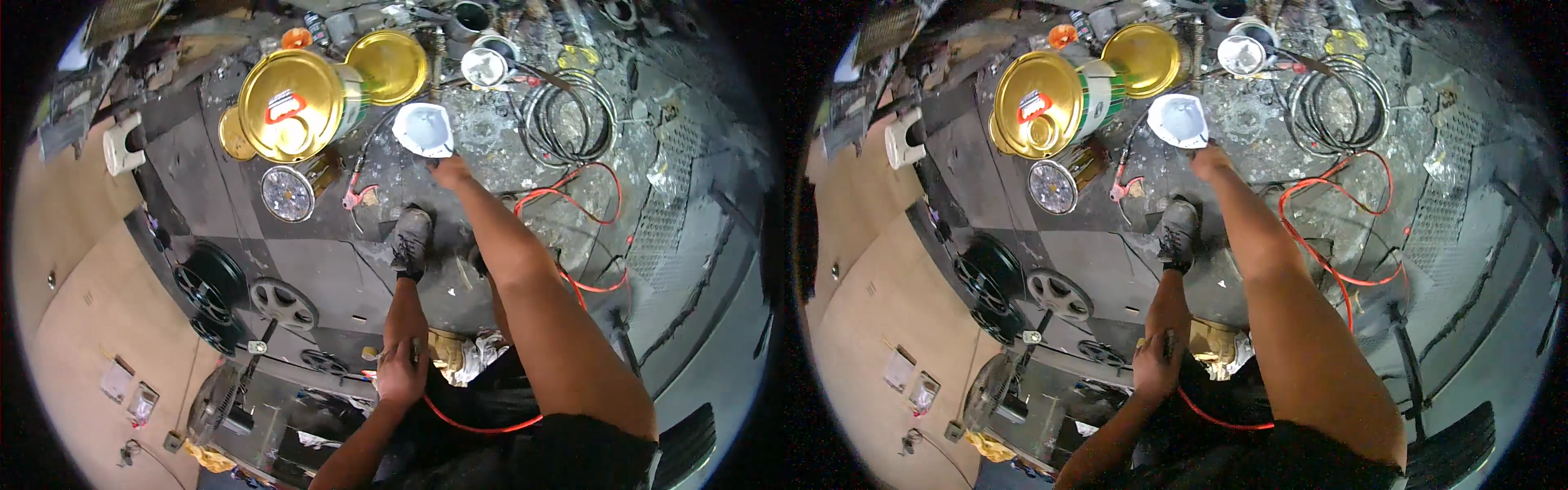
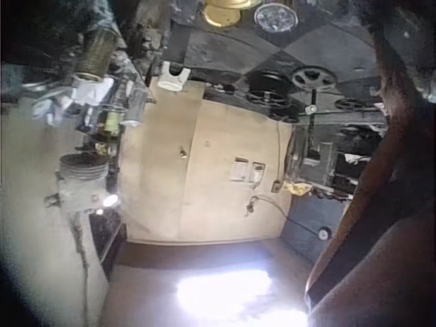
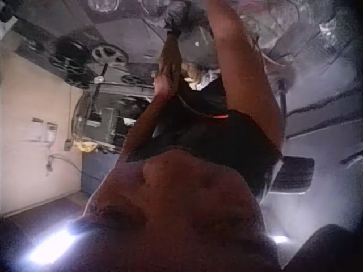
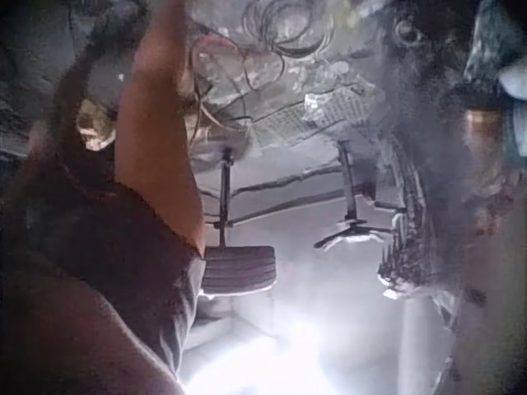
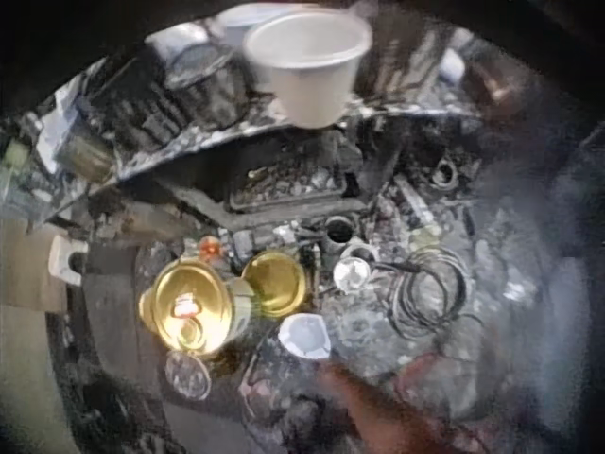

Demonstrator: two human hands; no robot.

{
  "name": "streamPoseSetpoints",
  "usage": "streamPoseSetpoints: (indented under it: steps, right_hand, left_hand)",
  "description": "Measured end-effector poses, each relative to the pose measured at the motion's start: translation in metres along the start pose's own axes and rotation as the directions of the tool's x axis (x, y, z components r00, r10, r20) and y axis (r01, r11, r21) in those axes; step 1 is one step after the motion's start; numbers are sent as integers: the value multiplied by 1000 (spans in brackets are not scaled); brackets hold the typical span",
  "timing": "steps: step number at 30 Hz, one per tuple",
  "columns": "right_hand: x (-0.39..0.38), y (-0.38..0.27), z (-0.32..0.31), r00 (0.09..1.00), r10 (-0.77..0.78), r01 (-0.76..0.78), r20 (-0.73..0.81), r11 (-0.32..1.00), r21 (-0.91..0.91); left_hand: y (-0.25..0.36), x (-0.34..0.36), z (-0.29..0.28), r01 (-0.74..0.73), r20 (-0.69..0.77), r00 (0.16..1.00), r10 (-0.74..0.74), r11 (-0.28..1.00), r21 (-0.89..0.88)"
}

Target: The person paints a car wheel rim by first using a spray gun to apply a base coat and then mixing paint in a small container using a stick.

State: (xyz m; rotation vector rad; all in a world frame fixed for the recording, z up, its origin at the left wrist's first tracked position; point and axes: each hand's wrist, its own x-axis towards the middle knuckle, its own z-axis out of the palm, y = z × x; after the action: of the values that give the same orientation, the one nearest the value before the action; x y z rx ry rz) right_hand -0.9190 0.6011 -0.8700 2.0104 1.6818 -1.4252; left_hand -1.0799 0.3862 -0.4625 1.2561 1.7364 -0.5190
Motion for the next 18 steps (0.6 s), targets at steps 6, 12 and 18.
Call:
streamPoseSetpoints:
  steps: [6,12,18]
  right_hand:
    - [-123,30,-65,996,-88,87,6,985,146]
    - [-302,100,-154,990,-11,-1,139,996,89]
    - [-556,181,-143,657,704,-374,-269,614,695]
  left_hand:
    - [32,6,-5,151,120,980,-159,986,76]
    - [28,6,-9,-105,-23,994,108,990,91]
    - [43,14,-63,-355,109,935,338,889,291]
